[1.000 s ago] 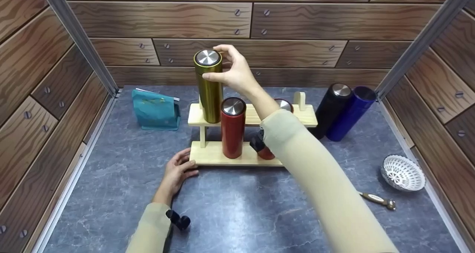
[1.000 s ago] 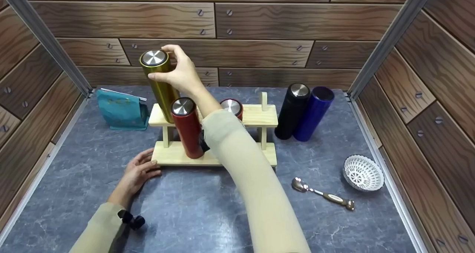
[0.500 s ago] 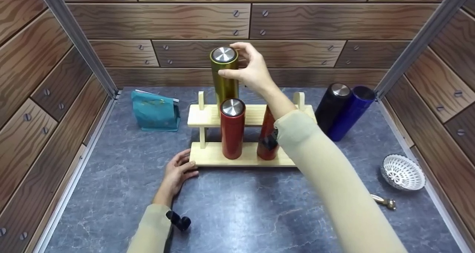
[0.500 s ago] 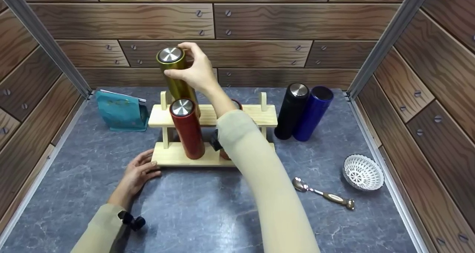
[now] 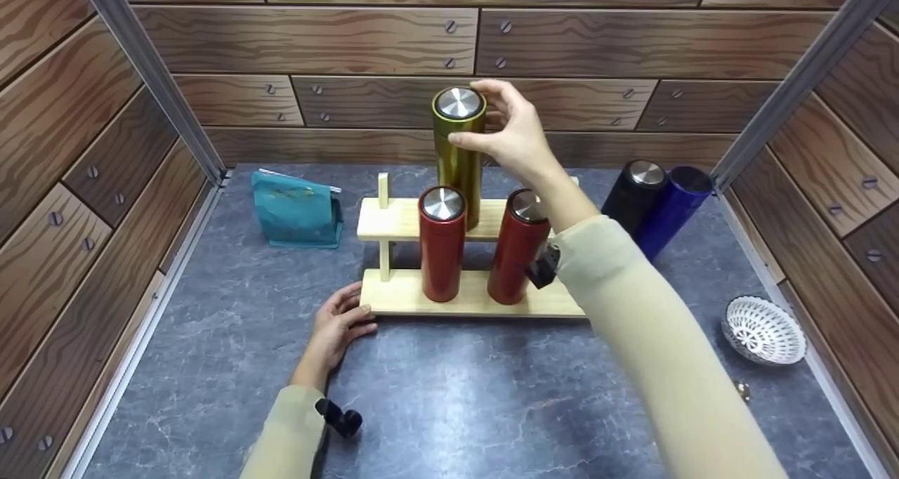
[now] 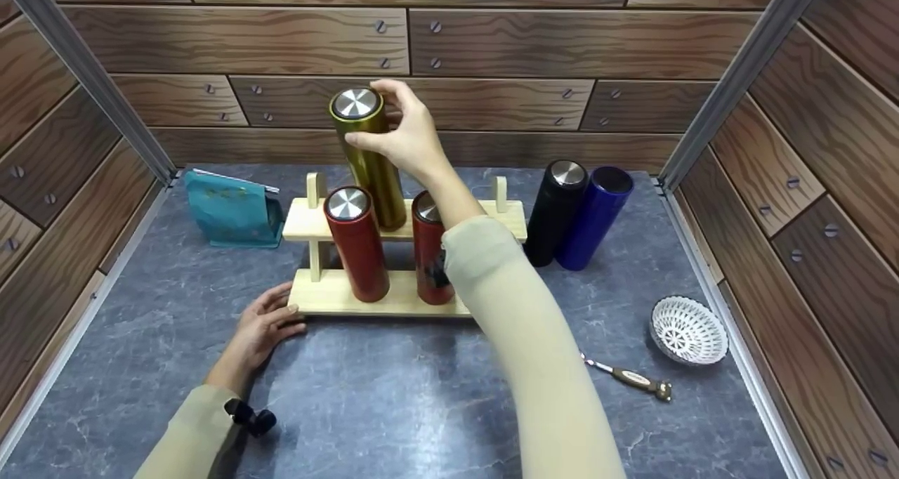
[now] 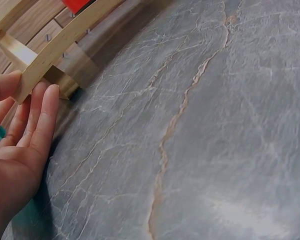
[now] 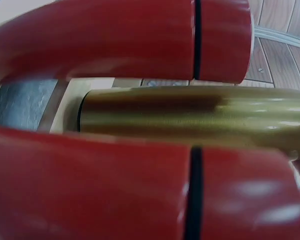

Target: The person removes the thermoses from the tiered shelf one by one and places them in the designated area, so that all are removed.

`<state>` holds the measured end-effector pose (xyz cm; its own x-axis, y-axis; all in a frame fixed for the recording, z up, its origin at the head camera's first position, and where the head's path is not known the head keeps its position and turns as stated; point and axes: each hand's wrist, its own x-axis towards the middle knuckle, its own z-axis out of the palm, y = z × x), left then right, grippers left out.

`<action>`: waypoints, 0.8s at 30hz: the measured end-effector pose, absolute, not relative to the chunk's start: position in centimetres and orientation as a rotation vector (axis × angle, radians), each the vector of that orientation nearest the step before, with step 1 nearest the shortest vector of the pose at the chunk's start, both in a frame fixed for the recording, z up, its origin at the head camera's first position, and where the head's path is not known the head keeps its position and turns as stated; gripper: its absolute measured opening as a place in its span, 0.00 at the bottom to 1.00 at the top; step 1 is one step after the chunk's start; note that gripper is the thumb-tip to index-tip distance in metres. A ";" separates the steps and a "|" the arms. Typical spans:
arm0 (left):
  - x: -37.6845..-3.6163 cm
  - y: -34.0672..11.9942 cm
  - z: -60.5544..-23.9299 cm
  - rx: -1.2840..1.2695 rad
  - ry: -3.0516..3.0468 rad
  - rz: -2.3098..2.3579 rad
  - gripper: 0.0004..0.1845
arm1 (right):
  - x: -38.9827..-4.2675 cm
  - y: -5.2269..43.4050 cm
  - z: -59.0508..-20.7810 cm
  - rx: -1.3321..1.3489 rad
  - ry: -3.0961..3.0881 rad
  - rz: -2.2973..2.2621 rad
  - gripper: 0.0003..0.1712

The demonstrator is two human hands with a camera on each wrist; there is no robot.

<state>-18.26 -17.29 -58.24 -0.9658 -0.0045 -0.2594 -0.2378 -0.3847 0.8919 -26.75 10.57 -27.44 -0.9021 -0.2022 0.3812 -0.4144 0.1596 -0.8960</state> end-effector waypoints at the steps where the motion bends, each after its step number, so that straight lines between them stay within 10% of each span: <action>1: -18.3 -17.3 -58.2 -0.330 1.657 2.480 0.31 | -26.7 10.8 -27.5 0.618 -2.254 1.830 0.39; 24: -18.1 -17.0 -58.1 -0.363 1.665 2.478 0.30 | -28.7 16.9 -30.5 0.478 -2.177 1.906 0.40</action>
